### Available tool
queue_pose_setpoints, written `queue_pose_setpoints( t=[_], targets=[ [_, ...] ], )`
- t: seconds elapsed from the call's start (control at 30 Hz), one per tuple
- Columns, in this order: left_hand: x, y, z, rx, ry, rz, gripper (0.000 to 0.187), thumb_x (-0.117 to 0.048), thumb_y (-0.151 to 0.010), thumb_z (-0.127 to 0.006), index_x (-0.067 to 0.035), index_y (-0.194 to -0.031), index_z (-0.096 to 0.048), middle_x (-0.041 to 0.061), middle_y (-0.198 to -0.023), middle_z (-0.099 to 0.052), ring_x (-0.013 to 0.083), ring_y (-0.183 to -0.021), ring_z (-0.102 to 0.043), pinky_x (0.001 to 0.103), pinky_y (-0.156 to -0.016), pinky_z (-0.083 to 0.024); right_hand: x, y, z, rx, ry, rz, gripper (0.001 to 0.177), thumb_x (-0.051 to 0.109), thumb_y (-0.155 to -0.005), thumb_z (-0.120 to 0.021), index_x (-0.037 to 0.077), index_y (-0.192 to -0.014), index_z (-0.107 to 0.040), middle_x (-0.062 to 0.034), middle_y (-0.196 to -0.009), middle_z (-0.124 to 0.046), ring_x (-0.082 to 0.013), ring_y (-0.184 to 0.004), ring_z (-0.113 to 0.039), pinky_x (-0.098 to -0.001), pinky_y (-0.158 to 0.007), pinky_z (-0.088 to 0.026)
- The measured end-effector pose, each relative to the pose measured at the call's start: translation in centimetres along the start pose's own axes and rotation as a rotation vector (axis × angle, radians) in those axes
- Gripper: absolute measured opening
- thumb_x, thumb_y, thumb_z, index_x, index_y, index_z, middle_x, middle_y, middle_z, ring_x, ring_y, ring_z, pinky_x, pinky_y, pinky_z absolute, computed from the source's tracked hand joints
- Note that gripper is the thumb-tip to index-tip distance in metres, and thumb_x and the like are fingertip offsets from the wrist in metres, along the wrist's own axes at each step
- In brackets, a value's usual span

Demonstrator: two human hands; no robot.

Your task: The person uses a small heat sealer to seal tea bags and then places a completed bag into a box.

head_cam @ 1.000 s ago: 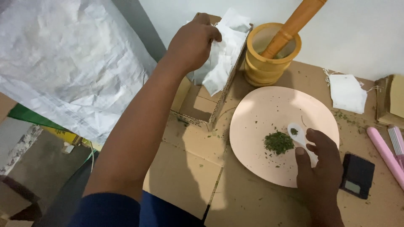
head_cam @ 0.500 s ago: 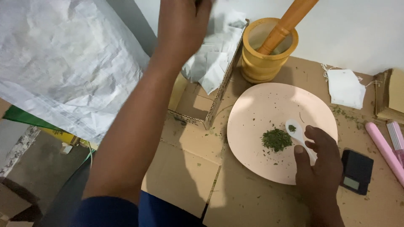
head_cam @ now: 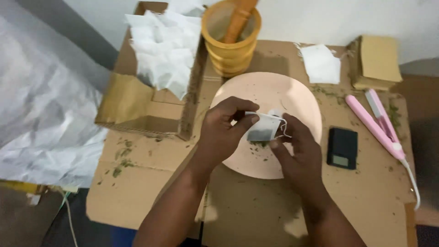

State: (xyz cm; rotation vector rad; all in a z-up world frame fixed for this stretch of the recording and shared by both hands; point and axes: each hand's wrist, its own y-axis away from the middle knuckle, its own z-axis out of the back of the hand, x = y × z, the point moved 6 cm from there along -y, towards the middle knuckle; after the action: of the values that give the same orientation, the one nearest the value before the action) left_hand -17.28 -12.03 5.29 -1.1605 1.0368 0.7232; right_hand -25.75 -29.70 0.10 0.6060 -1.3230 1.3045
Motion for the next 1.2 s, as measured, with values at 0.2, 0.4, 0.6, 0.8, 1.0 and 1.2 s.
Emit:
queue_pose_setpoints(
  t=[0.2,0.4,0.6,0.8,1.0,1.2],
  targets=[
    [1.8,1.2,-2.0,-0.029,0.149,0.063,0.016,0.001,-0.09,-0.074,-0.004,-0.105,-0.074,0.007,-0.079,-0.067,0.0092,-0.075,-0.057,0.031,-0.071,-0.056,0.9,-0.4,-0.6,-0.006,-0.045,-0.164,0.057,0.005,-0.085,-0.074,-0.001,-0.139,-0.056,-0.0225,-0.099,-0.072,-0.0277,-0.092,-0.071,-0.0451,-0.085,-0.058],
    [4.8,2.2,-2.3,0.023,0.305,0.231,0.044,-0.008,-0.083,-0.084,0.001,-0.123,-0.066,0.013,-0.093,-0.071,0.0168,-0.09,-0.061,0.039,-0.091,-0.055,0.8,-0.5,-0.7,-0.05,-0.122,-0.161,0.053,0.002,-0.085,-0.075,-0.006,-0.133,-0.056,-0.0226,-0.108,-0.068,-0.0299,-0.102,-0.068,-0.0479,-0.089,-0.057],
    [7.1,2.9,-2.3,-0.057,0.131,0.314,0.037,-0.022,-0.081,-0.087,-0.001,-0.109,-0.075,0.013,-0.082,-0.072,0.0124,-0.079,-0.058,0.034,-0.078,-0.055,1.1,-0.4,-0.9,-0.043,-0.118,-0.166,0.052,0.003,-0.085,-0.074,-0.005,-0.133,-0.057,-0.0239,-0.109,-0.068,-0.0315,-0.101,-0.069,-0.0494,-0.089,-0.058],
    [6.7,3.1,-2.6,-0.004,0.102,0.324,0.024,-0.022,-0.085,-0.084,-0.008,-0.103,-0.076,0.009,-0.09,-0.075,0.0115,-0.084,-0.064,0.036,-0.084,-0.055,0.4,-0.1,-0.9,-0.042,-0.142,-0.17,0.049,0.002,-0.085,-0.075,-0.006,-0.131,-0.059,-0.0242,-0.108,-0.07,-0.0303,-0.101,-0.068,-0.0509,-0.092,-0.057],
    [6.2,2.6,-1.8,0.025,0.138,0.189,0.014,-0.016,-0.093,-0.076,-0.003,-0.098,-0.075,0.012,-0.083,-0.072,0.0116,-0.08,-0.058,0.034,-0.078,-0.054,-1.8,0.5,-0.3,-0.054,-0.131,-0.162,0.046,0.004,-0.088,-0.073,-0.002,-0.131,-0.062,-0.0196,-0.111,-0.071,-0.0257,-0.105,-0.068,-0.0477,-0.095,-0.056],
    [4.8,2.5,-1.6,-0.004,0.045,0.074,0.009,-0.011,-0.097,-0.067,-0.003,-0.095,-0.071,0.014,-0.08,-0.07,0.0149,-0.079,-0.061,0.038,-0.075,-0.054,-1.2,0.2,-0.3,-0.04,-0.139,-0.115,0.045,0.005,-0.089,-0.072,0.0,-0.133,-0.061,-0.0175,-0.1,-0.07,-0.0243,-0.096,-0.067,-0.0466,-0.091,-0.057]
  ],
)
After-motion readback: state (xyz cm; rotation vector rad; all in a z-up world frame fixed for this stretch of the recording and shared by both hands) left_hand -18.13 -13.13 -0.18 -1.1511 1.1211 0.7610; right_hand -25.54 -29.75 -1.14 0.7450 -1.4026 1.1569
